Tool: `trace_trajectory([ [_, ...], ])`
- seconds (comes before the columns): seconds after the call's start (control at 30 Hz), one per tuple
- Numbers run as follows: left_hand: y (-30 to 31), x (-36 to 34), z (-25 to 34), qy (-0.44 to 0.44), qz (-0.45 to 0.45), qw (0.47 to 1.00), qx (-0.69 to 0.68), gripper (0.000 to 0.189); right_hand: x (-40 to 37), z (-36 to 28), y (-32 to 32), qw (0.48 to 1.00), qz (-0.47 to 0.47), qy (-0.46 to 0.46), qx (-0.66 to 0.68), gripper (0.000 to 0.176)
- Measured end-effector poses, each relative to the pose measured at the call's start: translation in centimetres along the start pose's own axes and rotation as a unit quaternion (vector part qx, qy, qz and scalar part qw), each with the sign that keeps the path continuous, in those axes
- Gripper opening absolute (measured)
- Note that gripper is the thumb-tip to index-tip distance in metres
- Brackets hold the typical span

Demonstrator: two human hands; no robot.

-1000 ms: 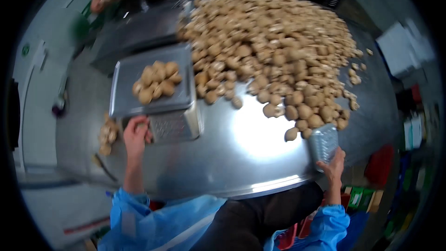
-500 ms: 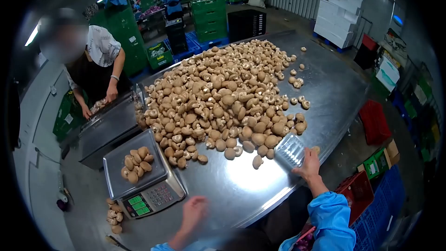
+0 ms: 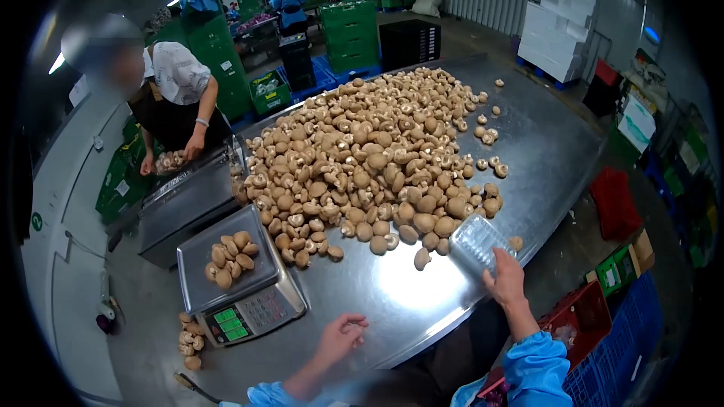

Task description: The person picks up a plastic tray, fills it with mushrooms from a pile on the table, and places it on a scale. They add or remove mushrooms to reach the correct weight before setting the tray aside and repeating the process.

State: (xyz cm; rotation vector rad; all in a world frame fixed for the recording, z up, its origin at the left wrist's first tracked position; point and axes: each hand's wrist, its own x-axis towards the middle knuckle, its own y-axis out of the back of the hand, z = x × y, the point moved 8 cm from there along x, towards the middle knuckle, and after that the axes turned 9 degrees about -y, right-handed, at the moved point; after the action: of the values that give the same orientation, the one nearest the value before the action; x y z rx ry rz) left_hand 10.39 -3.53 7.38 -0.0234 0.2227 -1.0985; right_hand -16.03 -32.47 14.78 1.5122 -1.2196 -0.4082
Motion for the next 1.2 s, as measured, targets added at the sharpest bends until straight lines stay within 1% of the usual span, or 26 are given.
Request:
trace_trajectory([
  [0.07, 0.3, 0.9, 0.2, -0.020, -0.003, 0.999, 0.033, 0.033, 0.6, 0.2, 2.0, 0.997, -0.008, -0.049, 0.053, 0.034],
  [0.1, 0.5, 1.4, 0.8, -0.032, -0.013, 0.993, 0.110, 0.037, 0.6, -1.1, 3.4, 0.995, 0.051, -0.014, 0.090, 0.023],
  [0.13, 0.4, 2.5, 1.7, -0.047, -0.032, 0.981, 0.184, 0.041, 0.4, -1.5, 3.2, 0.970, 0.000, -0.091, 0.225, 0.022],
  [0.17, 0.0, 3.4, 2.5, -0.072, -0.028, 0.987, 0.141, 0.044, -0.1, -2.7, 2.7, 0.949, -0.072, -0.113, 0.287, 0.023],
  [0.2, -0.7, 3.8, 3.2, -0.091, -0.024, 0.991, 0.096, 0.048, -0.7, -5.4, 2.4, 0.896, -0.162, -0.131, 0.392, 0.024],
  [0.23, -2.6, 3.9, 2.9, -0.051, -0.047, 0.997, 0.046, 0.046, -3.4, -8.7, 0.1, 0.830, -0.358, -0.138, 0.405, 0.025],
  [0.27, -3.1, 5.1, 4.7, -0.045, -0.046, 0.998, 0.001, 0.045, -4.2, -10.8, -0.5, 0.803, -0.417, -0.123, 0.408, 0.026],
  [0.3, -3.9, 5.0, 4.5, 0.028, -0.101, 0.994, -0.018, 0.034, -5.3, -11.2, -2.0, 0.775, -0.450, -0.146, 0.419, 0.026],
  [0.33, -3.2, 5.1, 3.5, 0.054, -0.095, 0.994, -0.025, 0.032, -5.8, -10.9, -3.3, 0.771, -0.442, -0.160, 0.429, 0.025],
  [0.4, -1.8, 5.3, 1.0, 0.099, -0.080, 0.991, -0.038, 0.027, -6.8, -8.8, -6.4, 0.735, -0.383, -0.235, 0.508, 0.030],
  [0.43, -1.2, 5.1, 0.3, 0.095, -0.052, 0.992, -0.064, 0.022, -7.7, -7.7, -7.7, 0.708, -0.384, -0.291, 0.517, 0.041],
  [0.53, -0.6, 4.7, -3.0, 0.123, 0.063, 0.985, -0.108, 0.026, -10.2, -6.8, -10.0, 0.674, -0.393, -0.368, 0.507, 0.052],
  [0.57, -1.5, 4.8, -3.8, 0.134, 0.060, 0.982, -0.117, 0.028, -11.1, -6.8, -10.5, 0.680, -0.404, -0.385, 0.475, 0.053],
  [0.6, -2.6, 4.9, -4.6, 0.145, 0.056, 0.980, -0.128, 0.030, -11.7, -6.7, -10.9, 0.698, -0.401, -0.389, 0.448, 0.051],
  [0.67, -4.7, 5.2, -5.5, 0.165, 0.048, 0.972, -0.160, 0.033, -11.9, -5.8, -11.3, 0.695, -0.355, -0.424, 0.459, 0.046],
  [0.73, -6.1, 5.9, -6.1, 0.181, 0.042, 0.962, -0.202, 0.037, -11.3, -4.2, -12.1, 0.705, -0.345, -0.451, 0.424, 0.042],
  [0.77, -6.2, 6.5, -6.9, 0.210, 0.055, 0.951, -0.220, 0.041, -10.9, -3.5, -12.7, 0.710, -0.340, -0.463, 0.407, 0.041],
  [0.87, -5.8, 10.0, -8.2, 0.227, 0.078, 0.939, -0.247, 0.043, -8.0, -2.7, -15.8, 0.732, -0.293, -0.450, 0.420, 0.035],
  [0.97, -4.3, 16.0, -8.2, 0.212, 0.089, 0.945, -0.234, 0.042, -2.6, -3.8, -17.3, 0.763, -0.234, -0.434, 0.419, 0.030],
  [1.07, -3.3, 22.4, -6.5, 0.187, 0.094, 0.958, -0.196, 0.036, 2.4, -4.7, -19.4, 0.773, -0.187, -0.430, 0.427, 0.025],
  [1.13, -2.5, 26.5, -5.5, 0.145, 0.094, 0.970, -0.170, 0.033, 5.0, -5.5, -20.3, 0.773, -0.156, -0.438, 0.431, 0.021],
  [1.17, -2.3, 28.2, -5.1, 0.125, 0.093, 0.975, -0.157, 0.032, 6.3, -5.7, -20.6, 0.792, -0.135, -0.430, 0.413, 0.021],
  [1.2, -2.2, 29.4, -5.4, 0.143, 0.091, 0.974, -0.152, 0.030, 7.6, -5.8, -20.7, 0.809, -0.114, -0.420, 0.395, 0.020],
])
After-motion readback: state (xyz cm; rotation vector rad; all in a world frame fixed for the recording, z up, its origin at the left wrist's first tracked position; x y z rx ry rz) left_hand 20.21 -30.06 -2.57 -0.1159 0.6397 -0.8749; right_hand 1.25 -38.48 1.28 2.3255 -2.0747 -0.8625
